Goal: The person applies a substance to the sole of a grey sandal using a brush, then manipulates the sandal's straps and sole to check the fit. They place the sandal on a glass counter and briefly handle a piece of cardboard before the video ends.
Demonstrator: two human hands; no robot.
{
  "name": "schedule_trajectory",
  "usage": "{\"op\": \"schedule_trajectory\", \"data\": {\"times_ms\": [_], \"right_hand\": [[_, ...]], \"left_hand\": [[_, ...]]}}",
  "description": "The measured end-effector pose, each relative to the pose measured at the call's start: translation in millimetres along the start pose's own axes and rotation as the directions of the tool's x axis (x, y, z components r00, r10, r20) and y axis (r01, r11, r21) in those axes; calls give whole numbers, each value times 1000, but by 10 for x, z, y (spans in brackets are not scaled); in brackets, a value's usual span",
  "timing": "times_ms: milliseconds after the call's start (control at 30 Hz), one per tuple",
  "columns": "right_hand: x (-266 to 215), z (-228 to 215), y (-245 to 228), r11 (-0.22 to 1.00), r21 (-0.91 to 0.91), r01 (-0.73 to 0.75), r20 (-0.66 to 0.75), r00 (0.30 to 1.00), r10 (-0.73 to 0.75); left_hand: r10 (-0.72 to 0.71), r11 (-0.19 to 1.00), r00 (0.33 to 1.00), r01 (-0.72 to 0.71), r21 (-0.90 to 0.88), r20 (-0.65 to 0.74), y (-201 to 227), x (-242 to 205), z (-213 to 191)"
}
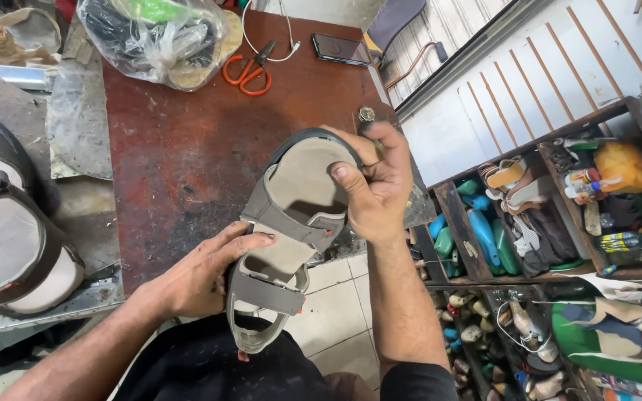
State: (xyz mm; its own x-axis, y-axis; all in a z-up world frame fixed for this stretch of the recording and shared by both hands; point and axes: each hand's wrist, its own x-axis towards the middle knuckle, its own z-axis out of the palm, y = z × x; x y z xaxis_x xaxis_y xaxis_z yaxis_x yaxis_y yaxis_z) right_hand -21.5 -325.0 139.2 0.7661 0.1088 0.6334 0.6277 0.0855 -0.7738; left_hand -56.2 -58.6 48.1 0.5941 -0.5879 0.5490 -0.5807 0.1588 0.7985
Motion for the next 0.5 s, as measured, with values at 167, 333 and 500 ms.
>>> {"op": "schedule_trajectory", "data": {"times_ms": [167, 333, 500], "right_hand": [[12, 6, 24, 979, -204, 12, -76, 997, -28], [24, -42, 157, 988, 96, -122, -15, 992, 124], [-379, -433, 398, 973, -94, -212, -241, 953, 185]], "left_hand": [[-2, 1000, 1000, 2, -29, 0, -207, -85, 57], [-101, 989, 995, 101, -108, 11, -160, -72, -6], [-300, 950, 952, 303, -69, 60, -363, -132, -160]]}}
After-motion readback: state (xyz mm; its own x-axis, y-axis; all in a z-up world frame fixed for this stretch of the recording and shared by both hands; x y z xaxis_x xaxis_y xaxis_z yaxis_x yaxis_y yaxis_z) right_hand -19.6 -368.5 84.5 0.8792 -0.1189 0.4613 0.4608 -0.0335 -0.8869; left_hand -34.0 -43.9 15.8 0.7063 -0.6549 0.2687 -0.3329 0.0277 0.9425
